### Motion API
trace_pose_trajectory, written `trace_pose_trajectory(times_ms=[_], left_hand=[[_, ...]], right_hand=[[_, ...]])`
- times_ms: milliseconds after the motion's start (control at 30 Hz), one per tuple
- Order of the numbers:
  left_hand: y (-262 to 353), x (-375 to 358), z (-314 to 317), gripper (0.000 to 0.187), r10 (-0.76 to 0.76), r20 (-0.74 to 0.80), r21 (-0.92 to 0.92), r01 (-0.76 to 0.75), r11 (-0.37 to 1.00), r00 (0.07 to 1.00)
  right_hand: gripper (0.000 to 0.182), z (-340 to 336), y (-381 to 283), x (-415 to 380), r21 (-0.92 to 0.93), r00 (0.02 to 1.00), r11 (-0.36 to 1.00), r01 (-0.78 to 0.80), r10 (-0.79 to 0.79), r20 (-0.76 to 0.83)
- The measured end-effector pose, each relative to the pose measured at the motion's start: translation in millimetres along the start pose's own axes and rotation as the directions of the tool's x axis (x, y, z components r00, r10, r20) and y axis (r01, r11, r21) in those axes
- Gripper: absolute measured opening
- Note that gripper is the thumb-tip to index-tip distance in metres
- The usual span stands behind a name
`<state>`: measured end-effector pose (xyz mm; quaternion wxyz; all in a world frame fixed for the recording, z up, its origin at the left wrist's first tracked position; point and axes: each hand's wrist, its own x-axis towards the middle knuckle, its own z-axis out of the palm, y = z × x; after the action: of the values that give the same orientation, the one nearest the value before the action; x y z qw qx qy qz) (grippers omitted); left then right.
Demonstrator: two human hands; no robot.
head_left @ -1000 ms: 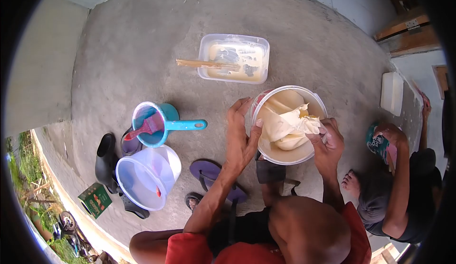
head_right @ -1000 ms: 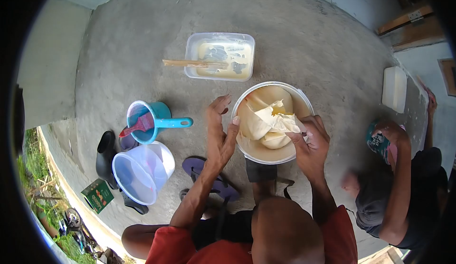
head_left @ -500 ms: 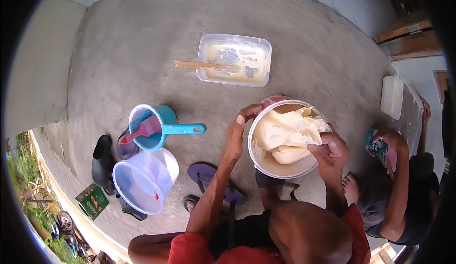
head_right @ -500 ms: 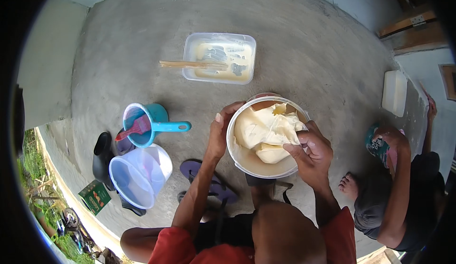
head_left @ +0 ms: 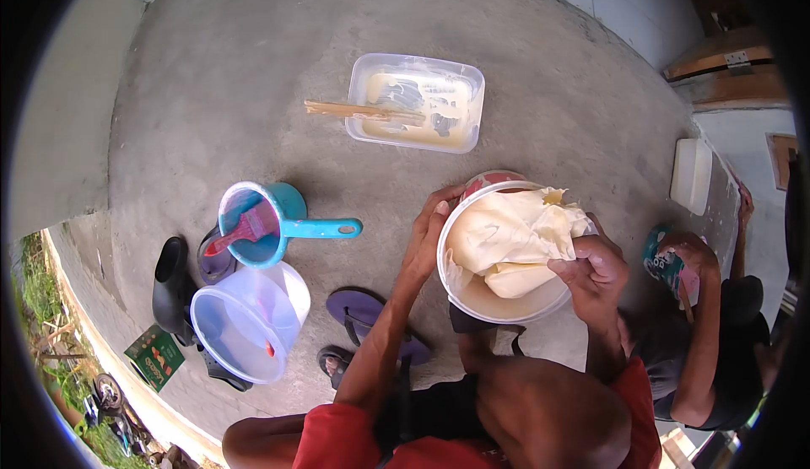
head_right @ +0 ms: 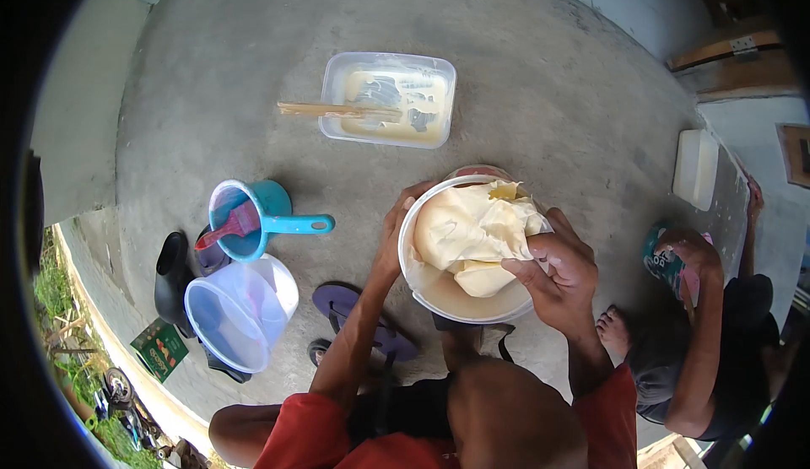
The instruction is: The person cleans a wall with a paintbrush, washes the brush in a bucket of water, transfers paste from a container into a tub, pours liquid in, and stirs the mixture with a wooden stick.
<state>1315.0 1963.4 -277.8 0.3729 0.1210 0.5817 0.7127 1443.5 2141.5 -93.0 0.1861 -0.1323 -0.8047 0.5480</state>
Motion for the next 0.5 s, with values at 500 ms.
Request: trace_pose_trajectory(times_ms=[500], left_hand=[[121.5, -40.7, 47.2, 0.087, 0.452, 0.136, 0.763, -0.384, 0.52, 0.882]], right_hand=[[0.019, 3.4, 13.2, -5.2, -0.448, 0.976, 0.886, 0.117, -0.185, -0.111]])
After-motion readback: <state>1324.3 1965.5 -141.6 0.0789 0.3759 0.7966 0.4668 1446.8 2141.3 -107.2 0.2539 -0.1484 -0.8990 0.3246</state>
